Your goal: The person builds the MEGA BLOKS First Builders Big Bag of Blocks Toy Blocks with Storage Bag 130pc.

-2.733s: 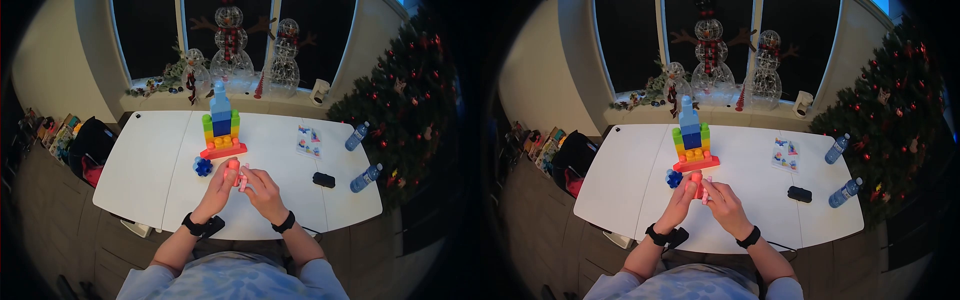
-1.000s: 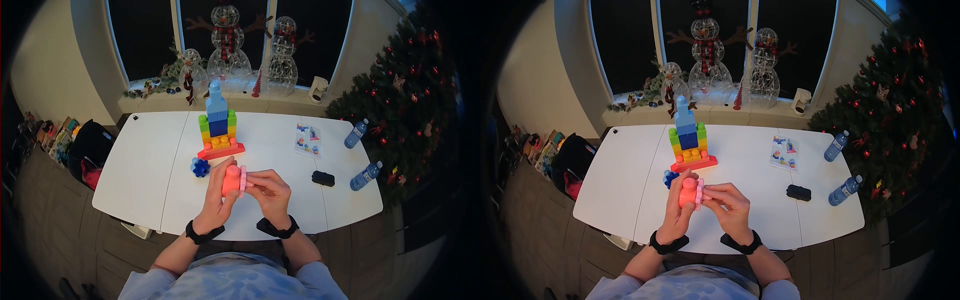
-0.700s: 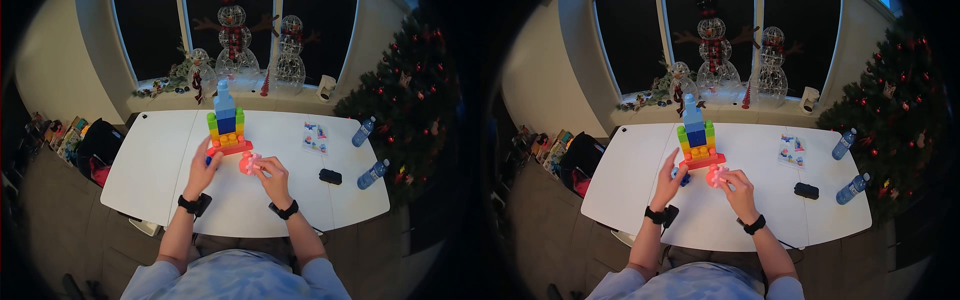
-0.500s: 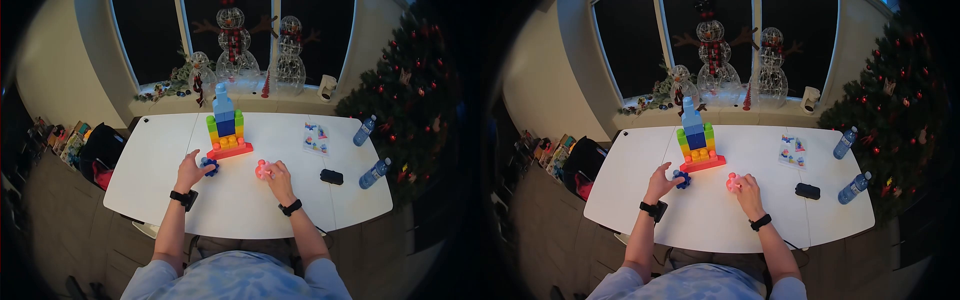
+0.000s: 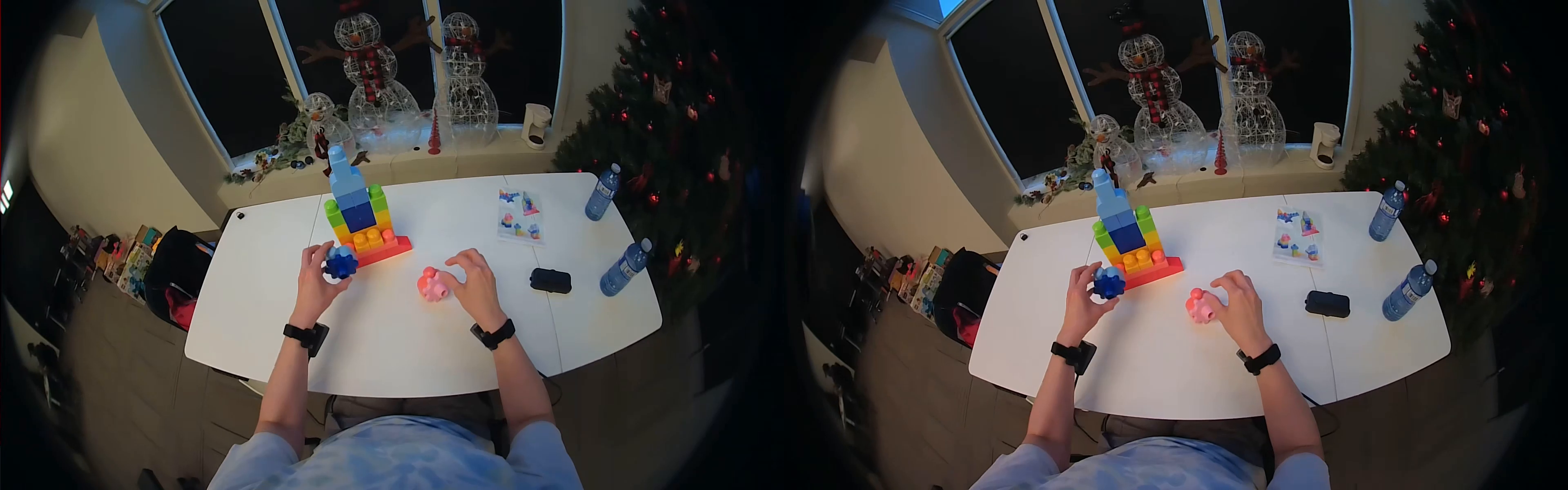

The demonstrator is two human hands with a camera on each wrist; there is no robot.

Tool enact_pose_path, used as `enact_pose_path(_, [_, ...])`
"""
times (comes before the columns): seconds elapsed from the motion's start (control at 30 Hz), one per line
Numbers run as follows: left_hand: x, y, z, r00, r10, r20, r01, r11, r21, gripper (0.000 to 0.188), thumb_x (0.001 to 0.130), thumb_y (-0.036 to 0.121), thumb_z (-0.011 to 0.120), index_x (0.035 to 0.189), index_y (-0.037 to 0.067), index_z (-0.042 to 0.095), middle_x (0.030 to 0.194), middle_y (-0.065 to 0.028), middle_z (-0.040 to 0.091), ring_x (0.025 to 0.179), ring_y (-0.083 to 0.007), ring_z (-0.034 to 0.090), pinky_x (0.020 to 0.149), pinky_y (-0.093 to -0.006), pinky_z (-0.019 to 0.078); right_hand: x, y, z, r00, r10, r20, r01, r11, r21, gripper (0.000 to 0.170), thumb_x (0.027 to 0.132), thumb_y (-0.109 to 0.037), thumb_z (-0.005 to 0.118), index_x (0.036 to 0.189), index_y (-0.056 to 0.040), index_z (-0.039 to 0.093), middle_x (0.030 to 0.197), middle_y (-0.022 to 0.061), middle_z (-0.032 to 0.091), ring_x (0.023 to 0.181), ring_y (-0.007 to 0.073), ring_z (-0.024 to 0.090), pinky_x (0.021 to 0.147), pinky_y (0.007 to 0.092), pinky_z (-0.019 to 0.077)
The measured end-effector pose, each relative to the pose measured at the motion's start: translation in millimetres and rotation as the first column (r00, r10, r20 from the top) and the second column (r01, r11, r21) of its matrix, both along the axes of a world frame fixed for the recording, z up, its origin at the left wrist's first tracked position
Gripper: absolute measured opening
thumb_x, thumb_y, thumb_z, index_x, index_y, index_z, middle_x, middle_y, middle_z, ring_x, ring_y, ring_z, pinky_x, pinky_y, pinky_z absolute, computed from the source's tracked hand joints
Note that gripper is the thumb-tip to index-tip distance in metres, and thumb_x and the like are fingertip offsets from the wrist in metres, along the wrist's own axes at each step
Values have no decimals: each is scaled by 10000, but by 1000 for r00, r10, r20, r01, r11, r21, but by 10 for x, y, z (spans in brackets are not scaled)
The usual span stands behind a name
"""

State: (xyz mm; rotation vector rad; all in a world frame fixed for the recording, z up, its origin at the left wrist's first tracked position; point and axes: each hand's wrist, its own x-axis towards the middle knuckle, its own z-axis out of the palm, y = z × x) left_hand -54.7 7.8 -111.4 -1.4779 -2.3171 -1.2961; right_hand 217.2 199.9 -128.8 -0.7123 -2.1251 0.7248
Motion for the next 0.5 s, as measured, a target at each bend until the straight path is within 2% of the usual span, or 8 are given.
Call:
enact_pose_path(0.1, [82, 151, 175, 996, -6, -88, 3, 1000, -30, 832, 703, 62, 876, 1465, 106, 547, 1289, -115, 532, 1100, -266, 652, 924, -362, 574, -41, 32, -11, 998, 67, -12, -66, 997, 41, 291, 832, -186, 805, 1068, -43, 714, 1149, 97, 642, 1079, 310, 628, 870, 427, 550])
enact_pose_path(0.17, [61, 249, 129, 989, -16, -148, 11, 999, -34, 847, 709, 57, 869, 1484, 117, 534, 1296, -119, 544, 1091, -271, 654, 921, -376, 574, -76, 0, -39, 985, 156, 78, -161, 984, 70, 449, 813, -227, 832, 1203, -60, 684, 1255, 118, 607, 1169, 327, 599, 929, 432, 547])
enact_pose_path(0.2, [60, 297, 100, 986, 4, -167, -7, 1000, -19, 843, 713, 60, 870, 1485, 121, 535, 1302, -124, 548, 1099, -277, 651, 929, -380, 571, -91, -9, -63, 986, 152, 70, -157, 985, 70, 449, 813, -227, 832, 1203, -60, 684, 1255, 118, 607, 1169, 327, 599, 929, 432, 547])
enact_pose_path(0.27, [70, 365, 71, 982, 19, -190, -20, 1000, -6, 840, 718, 63, 871, 1486, 124, 535, 1308, -128, 551, 1106, -284, 648, 936, -384, 569, -113, -29, -142, 967, 186, 173, -201, 977, 74, 573, 788, -266, 855, 1283, -69, 645, 1331, 140, 563, 1250, 348, 560, 993, 450, 533])
enact_pose_path(0.33, [73, 403, 35, 976, 34, -215, -26, 999, 40, 829, 725, 72, 873, 1482, 129, 540, 1316, -136, 559, 1123, -293, 643, 941, -392, 566, -129, -40, -219, 965, 192, 181, -207, 976, 67, 602, 777, -269, 862, 1299, -71, 636, 1348, 146, 550, 1276, 350, 544, 1007, 458, 527])
enact_pose_path(0.5, [39, 448, 4, 945, 72, -319, -69, 997, 22, 821, 723, 87, 881, 1474, 121, 550, 1300, -148, 563, 1119, -300, 640, 932, -394, 566, -164, -76, -351, 954, 214, 210, -226, 973, 37, 686, 745, -246, 883, 1345, -74, 599, 1381, 153, 520, 1311, 360, 517, 1037, 467, 514])
